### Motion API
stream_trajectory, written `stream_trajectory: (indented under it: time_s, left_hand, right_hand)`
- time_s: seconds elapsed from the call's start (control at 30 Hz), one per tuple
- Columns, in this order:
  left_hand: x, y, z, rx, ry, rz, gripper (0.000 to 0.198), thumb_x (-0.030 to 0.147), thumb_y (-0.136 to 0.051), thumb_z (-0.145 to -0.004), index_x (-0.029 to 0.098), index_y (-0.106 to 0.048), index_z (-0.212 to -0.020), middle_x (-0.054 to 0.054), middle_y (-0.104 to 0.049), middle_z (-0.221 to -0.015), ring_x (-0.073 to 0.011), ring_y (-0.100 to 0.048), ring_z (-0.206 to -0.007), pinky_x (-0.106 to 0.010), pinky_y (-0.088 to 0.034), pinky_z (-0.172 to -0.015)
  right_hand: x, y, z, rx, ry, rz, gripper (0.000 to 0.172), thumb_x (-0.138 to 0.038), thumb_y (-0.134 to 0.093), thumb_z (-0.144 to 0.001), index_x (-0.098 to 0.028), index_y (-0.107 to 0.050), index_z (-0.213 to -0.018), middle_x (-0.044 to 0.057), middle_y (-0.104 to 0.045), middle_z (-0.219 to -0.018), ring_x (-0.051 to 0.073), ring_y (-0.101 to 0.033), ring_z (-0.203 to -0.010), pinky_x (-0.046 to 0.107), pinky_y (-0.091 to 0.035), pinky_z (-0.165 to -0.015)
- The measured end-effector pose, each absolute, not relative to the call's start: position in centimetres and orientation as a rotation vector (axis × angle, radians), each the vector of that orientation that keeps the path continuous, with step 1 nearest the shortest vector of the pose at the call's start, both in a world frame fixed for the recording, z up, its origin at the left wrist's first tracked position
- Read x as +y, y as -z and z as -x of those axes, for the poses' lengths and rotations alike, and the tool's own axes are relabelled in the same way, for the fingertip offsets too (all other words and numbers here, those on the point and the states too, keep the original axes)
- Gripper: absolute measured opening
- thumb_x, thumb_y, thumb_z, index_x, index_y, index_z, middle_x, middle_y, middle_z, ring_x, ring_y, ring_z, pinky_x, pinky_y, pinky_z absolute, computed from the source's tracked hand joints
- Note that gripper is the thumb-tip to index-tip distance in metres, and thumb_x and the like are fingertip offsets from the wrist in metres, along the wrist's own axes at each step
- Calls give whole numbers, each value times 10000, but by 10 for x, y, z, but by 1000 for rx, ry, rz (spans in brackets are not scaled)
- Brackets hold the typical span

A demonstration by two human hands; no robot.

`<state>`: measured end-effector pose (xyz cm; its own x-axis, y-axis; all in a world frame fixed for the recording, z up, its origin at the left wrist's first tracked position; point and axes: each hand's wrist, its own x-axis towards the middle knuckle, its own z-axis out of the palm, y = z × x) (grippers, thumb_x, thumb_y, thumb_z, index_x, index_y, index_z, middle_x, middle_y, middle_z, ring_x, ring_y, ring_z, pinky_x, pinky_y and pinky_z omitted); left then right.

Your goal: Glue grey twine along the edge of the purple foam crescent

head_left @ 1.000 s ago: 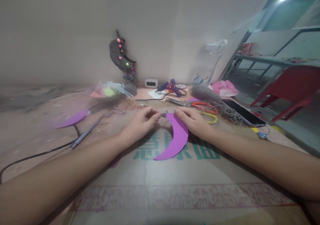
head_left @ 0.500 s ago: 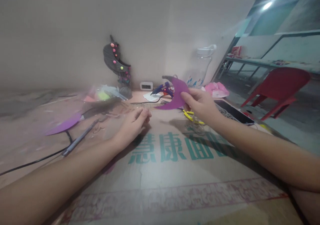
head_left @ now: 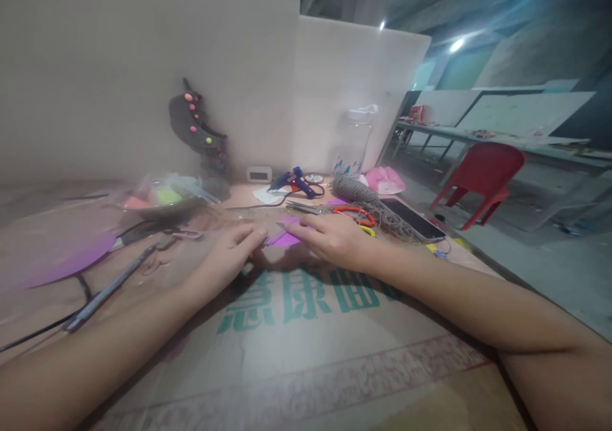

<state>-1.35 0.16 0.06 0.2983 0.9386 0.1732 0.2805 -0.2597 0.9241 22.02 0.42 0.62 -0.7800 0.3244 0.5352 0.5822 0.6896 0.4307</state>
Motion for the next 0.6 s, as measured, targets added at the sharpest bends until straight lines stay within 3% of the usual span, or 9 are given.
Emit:
stream_trajectory:
  time_s: [0.13,0.2,0.27,0.37,0.5,0.6]
  left_hand:
    - [4,1,17,1162,-1043,-1737,348,462,-499,-849,169,-529,-662,20,-537,-595,-118,-504,-564,-211,-396,-519]
    - [3,2,18,1175,-1075,-1704,339,466,-489,-852,175,-544,-687,21,-546,-599,-122,-513,-559,-214,-397,-510]
    - [2,1,18,1206,-1104,-1699,350,473,-481,-856,179,-541,-675,22,-544,-588,-124,-511,-554,-213,-385,-497]
    - [0,-4,17,1284,-1095,-1743,392,481,-459,-872,179,-514,-629,26,-523,-560,-119,-477,-536,-214,-343,-476]
    - [2,-5,17,1366,-1055,-1808,426,480,-430,-892,178,-476,-596,29,-489,-537,-121,-459,-531,-229,-329,-498]
    - [5,0,17,1276,-1063,-1866,398,483,-443,-889,179,-489,-635,25,-522,-581,-129,-490,-578,-233,-353,-551]
  right_hand:
    - [14,-34,-230,-2273,687,1180,565,-289,-480,-904,-192,-313,-1435,156,-532,-1308,210,-619,-836,291,-469,-589]
    - [20,-57,-246,-2117,502,1416,710,-281,-537,-859,-182,-213,-1482,178,-516,-1325,239,-626,-852,325,-494,-614]
    - [21,-83,-265,-1992,246,1519,770,-271,-583,-818,-183,-210,-1485,165,-539,-1306,209,-632,-780,351,-518,-663]
    - [8,-120,-288,-1935,-157,1508,587,-262,-570,-824,-195,-416,-1386,108,-612,-1212,149,-627,-679,352,-539,-686]
    - [-29,-150,-297,-1771,18,1318,302,-240,-557,-847,-164,-636,-1129,73,-691,-986,127,-630,-748,299,-526,-733]
    - [-53,-156,-295,-2050,-78,1459,207,-396,-657,-765,-206,-733,-799,14,-670,-674,111,-598,-572,247,-511,-556]
